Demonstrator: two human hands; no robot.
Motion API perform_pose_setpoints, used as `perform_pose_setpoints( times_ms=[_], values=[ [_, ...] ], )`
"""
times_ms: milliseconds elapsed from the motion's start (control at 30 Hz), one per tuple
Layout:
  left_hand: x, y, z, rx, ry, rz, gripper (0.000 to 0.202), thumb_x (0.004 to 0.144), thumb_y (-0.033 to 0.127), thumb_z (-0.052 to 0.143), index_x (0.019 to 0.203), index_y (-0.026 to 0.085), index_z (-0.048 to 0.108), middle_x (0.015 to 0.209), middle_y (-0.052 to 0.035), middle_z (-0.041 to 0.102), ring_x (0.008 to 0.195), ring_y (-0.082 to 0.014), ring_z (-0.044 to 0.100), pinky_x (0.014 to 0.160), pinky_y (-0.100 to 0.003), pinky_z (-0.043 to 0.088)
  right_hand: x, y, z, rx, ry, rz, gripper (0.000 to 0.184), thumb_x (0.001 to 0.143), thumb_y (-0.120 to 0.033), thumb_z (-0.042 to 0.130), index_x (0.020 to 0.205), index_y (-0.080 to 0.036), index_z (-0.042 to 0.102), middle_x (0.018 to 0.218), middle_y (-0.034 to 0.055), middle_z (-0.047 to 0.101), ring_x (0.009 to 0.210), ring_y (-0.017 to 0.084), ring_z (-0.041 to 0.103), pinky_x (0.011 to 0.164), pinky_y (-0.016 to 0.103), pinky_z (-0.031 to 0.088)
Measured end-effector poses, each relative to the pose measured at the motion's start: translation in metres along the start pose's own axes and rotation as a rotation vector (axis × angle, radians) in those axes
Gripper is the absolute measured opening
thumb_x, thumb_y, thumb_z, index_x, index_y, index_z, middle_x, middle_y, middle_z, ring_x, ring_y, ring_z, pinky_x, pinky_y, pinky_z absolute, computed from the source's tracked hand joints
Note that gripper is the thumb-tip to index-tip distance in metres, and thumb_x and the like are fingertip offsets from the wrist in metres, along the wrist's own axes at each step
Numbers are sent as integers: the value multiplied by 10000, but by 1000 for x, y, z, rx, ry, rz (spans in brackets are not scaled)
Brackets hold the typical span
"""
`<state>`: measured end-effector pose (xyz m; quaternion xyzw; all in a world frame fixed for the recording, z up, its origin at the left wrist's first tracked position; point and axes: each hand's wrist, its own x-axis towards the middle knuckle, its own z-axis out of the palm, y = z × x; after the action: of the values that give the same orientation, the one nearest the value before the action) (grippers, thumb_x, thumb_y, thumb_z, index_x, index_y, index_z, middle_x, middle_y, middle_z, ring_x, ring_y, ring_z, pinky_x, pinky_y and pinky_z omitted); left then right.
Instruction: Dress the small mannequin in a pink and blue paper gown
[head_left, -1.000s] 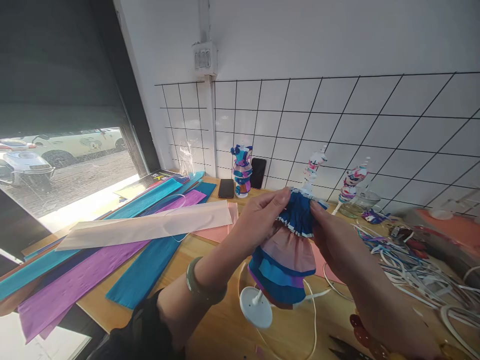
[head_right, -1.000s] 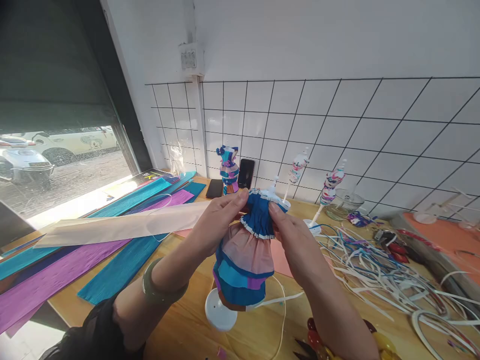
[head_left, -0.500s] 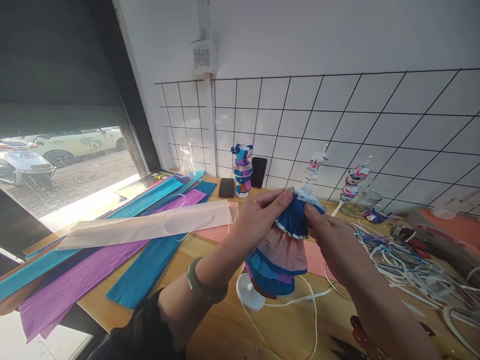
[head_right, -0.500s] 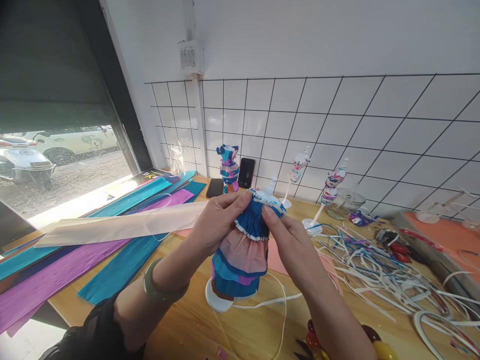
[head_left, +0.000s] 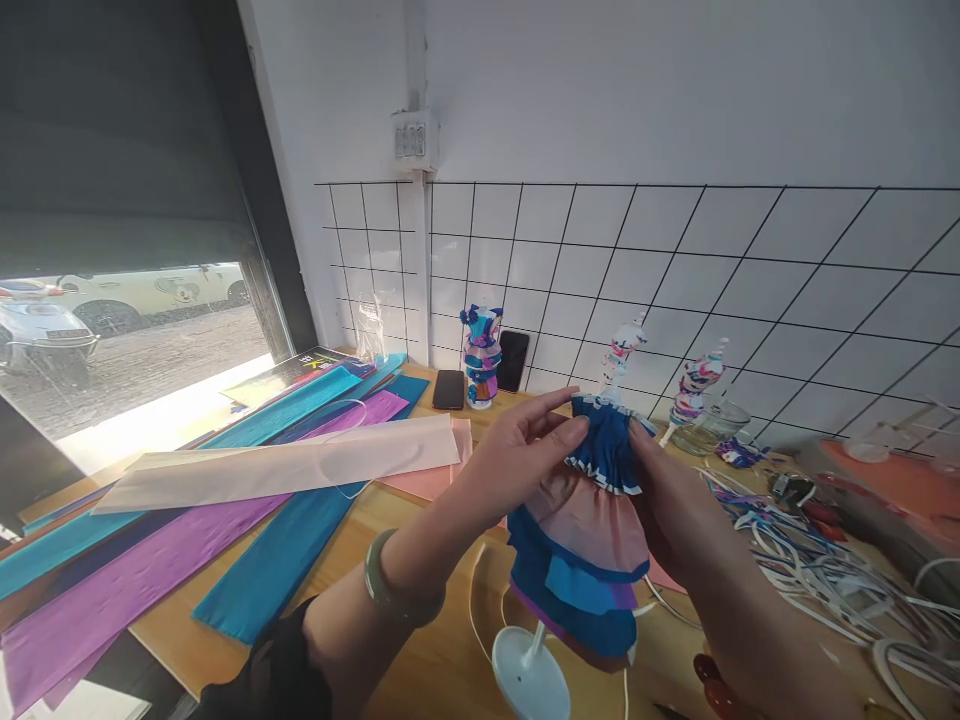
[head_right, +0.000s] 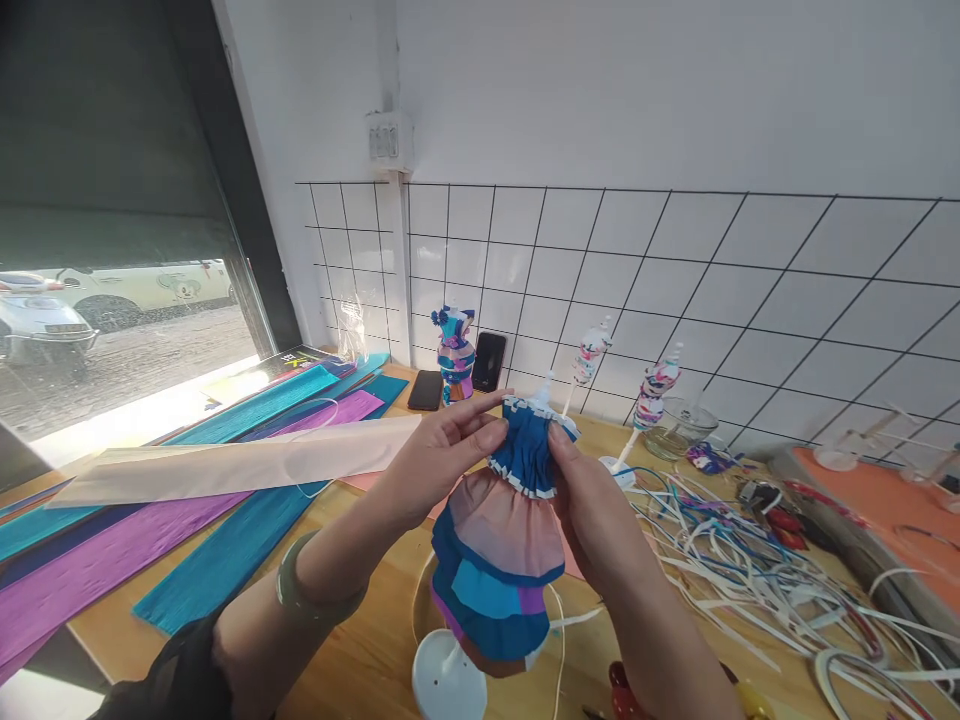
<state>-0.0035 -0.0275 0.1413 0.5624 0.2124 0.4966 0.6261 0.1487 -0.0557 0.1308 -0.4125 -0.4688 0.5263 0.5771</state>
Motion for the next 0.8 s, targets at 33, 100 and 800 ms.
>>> perform_pose_setpoints(
  times_ms=[33,100,800],
  values=[
    [0,-1,0,-14,-7,-1,572,777,354,719,1302,175,579,936,-66,699,900,-167,634,886,-349,482,0,0,1,21,5,-1,370,828,-586,583,901,-265,754,966,56,777,980,290,698,862,430,551],
    [1,-2,0,-29,-15,5,564,767,356,729,1285,178,595,927,-63,700,876,-161,637,875,-346,484,-1,0,2,11,16,1,373,824,-587,587,909,-263,754,962,60,776,987,295,695,877,444,546],
    [-2,-4,3,-30,-1,34,541,756,316,738,1259,171,602,985,-64,678,933,-174,617,901,-345,466,-4,2,-7,-291,36,-78,475,827,-635,548,867,-210,758,855,76,761,832,277,678,796,395,532]
  ],
)
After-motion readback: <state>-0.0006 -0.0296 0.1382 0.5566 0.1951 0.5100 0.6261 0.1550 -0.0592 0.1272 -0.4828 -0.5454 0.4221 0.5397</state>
